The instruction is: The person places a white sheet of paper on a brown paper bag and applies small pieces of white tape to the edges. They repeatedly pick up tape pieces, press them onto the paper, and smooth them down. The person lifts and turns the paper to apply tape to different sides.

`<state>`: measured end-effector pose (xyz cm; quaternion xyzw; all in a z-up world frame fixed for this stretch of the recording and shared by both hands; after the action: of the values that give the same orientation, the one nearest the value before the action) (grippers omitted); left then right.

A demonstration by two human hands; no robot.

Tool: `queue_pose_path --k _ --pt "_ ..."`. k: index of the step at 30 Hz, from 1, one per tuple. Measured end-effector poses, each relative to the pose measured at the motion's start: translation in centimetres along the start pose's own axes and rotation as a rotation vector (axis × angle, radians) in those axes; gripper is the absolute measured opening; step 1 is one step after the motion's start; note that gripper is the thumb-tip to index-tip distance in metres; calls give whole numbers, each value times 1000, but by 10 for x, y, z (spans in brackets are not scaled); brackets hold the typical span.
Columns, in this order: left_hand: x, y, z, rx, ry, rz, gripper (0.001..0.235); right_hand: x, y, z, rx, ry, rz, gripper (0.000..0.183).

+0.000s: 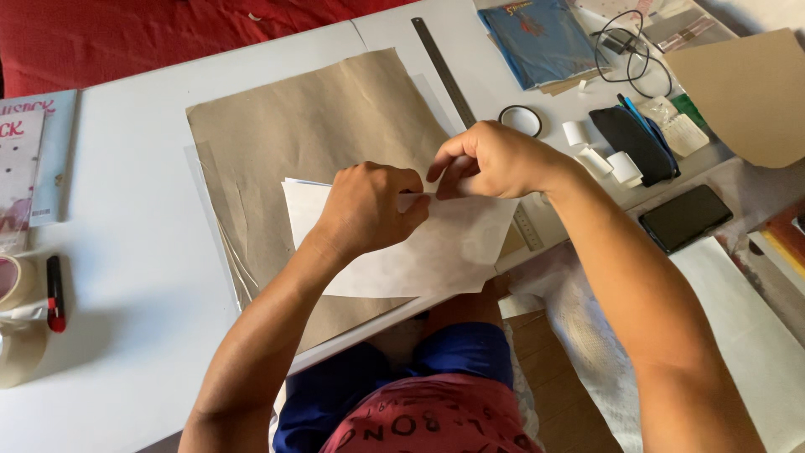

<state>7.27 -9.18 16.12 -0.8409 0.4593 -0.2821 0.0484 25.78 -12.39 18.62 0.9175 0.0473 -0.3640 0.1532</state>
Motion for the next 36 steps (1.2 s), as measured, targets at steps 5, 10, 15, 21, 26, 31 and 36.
queue_pose_path --k 5,10,15,21,26,31,36 --pt "-1 -1 2 -16 0 2 19 -8 4 0 96 117 -22 29" --pt "0 0 0 -9 28 20 20 -12 5 1 108 153 -24 33" --pt "2 -1 1 9 34 34 20 -12 2 5 93 148 -41 42" --pt "2 1 2 -13 66 39 21 -2 -5 12 103 263 -8 42" --pt "-4 0 -2 -3 66 31 20 -5 -4 11 101 160 9 45" --pt "-15 -5 1 -21 82 -5 16 -3 -3 7 223 96 -212 43" --pt "-56 -13 14 -30 86 -114 14 69 24 -40 655 -222 -463 32"
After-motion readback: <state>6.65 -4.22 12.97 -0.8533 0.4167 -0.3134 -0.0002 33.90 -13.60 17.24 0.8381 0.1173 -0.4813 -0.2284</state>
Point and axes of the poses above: each hand's wrist, its own y-axis away from the middle knuckle, its own z-axis out of the palm, x = y × z, the point moved 6 cm from there along -y, towards the middle knuckle, and after that the axes turned 2 degrees about x, right-handed, at the moved point
